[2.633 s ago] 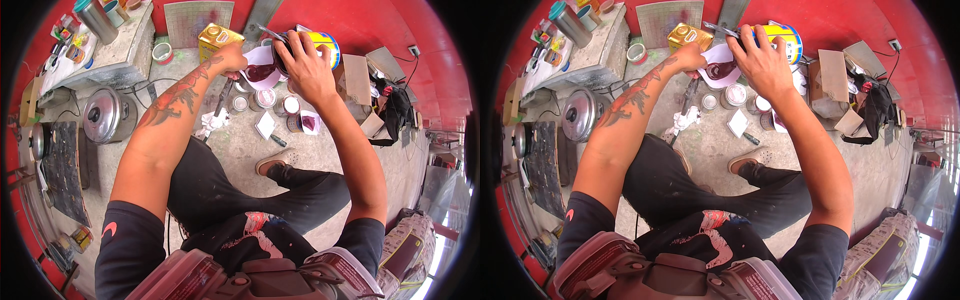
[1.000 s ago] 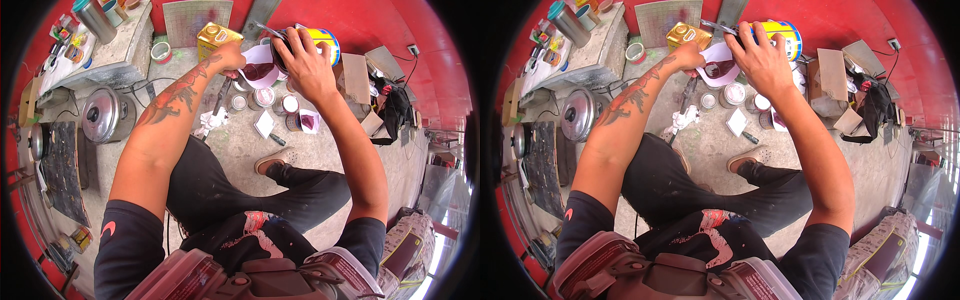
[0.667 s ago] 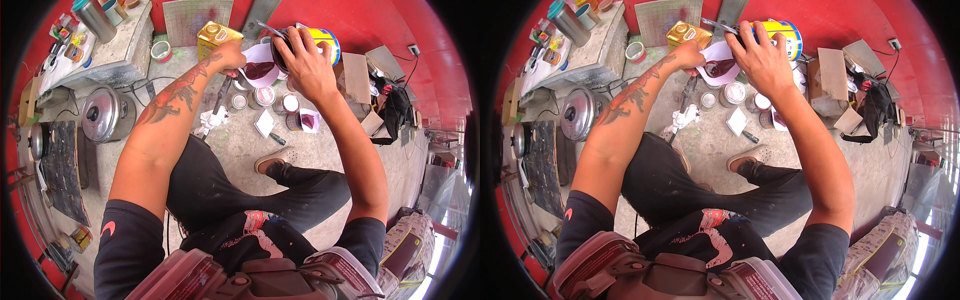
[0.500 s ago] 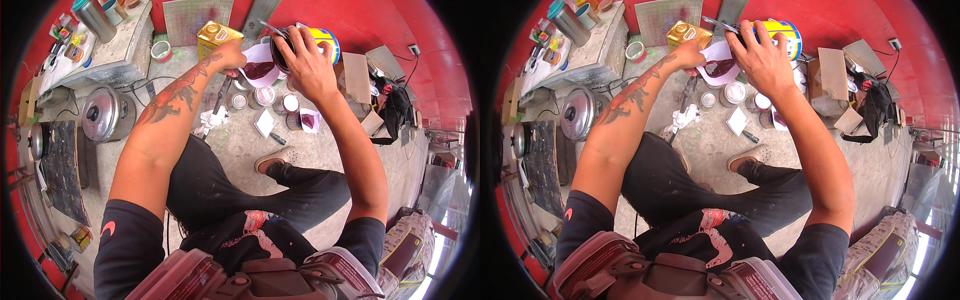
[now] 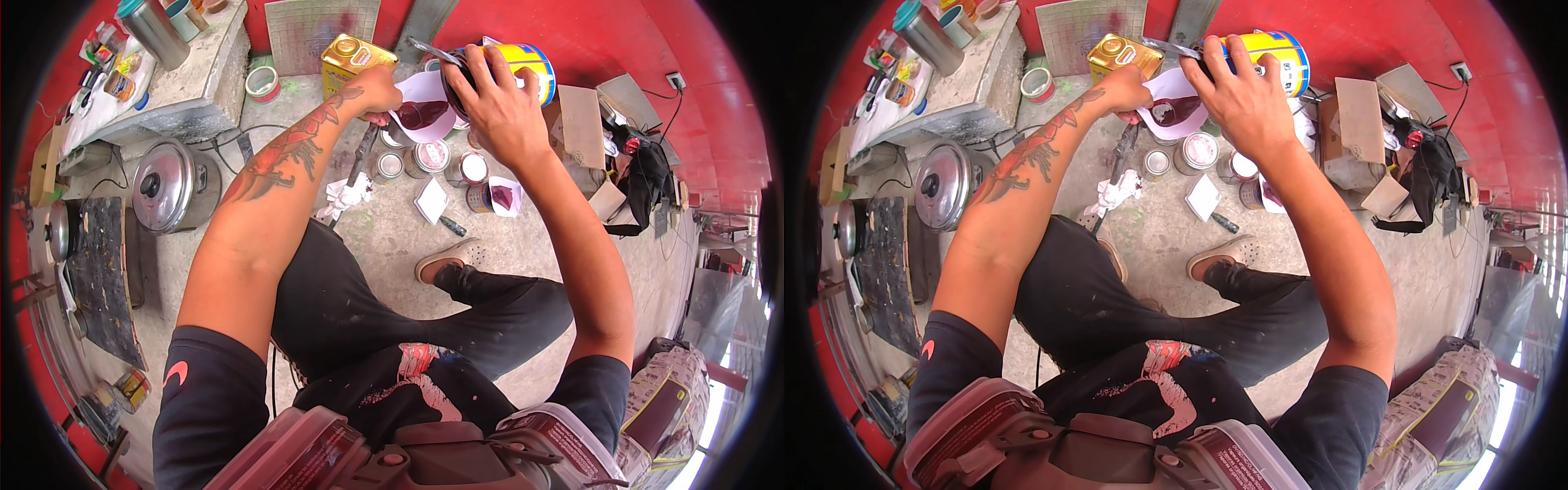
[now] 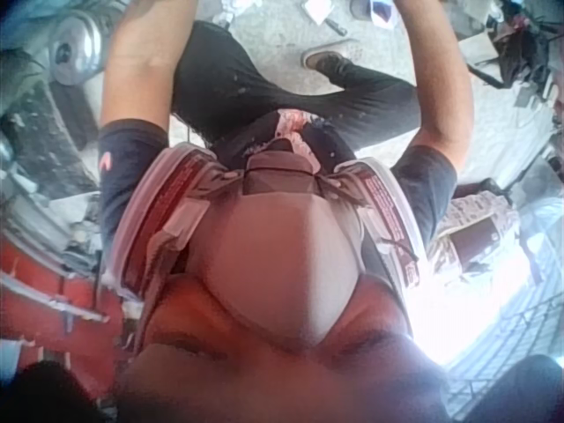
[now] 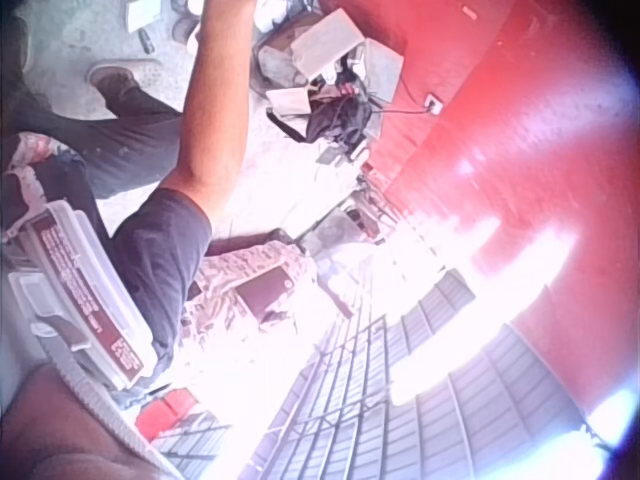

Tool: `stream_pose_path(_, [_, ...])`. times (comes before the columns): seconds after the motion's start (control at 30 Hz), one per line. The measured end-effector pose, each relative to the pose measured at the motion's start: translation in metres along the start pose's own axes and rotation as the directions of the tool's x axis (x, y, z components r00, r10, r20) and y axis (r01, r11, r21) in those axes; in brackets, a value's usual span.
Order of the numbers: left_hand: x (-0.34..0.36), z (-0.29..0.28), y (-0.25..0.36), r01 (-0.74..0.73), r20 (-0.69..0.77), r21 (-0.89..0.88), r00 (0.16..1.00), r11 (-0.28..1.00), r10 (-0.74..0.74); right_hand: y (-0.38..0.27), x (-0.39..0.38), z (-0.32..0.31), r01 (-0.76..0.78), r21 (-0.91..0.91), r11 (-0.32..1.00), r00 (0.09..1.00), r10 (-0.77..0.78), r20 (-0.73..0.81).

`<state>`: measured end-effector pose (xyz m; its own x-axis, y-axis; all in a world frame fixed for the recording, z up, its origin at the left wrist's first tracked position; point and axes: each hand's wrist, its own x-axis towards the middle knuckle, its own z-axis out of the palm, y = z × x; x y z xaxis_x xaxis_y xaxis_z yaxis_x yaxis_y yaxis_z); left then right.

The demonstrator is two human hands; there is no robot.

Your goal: Mix different colors of automotive paint and additives in a container.

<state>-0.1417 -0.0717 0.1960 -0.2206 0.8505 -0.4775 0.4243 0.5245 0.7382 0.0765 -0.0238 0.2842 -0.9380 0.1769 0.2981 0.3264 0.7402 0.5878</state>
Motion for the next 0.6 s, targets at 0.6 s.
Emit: stream_pose_path(0.6, [0.0016, 0.0019, -0.0032, -0.007, -0.023, -0.032, 1.0, 0.999, 0.006, -0.0026, 0.0013, 0.0013, 0.027, 0.011, 1.0, 0.999, -0.027, -0.023])
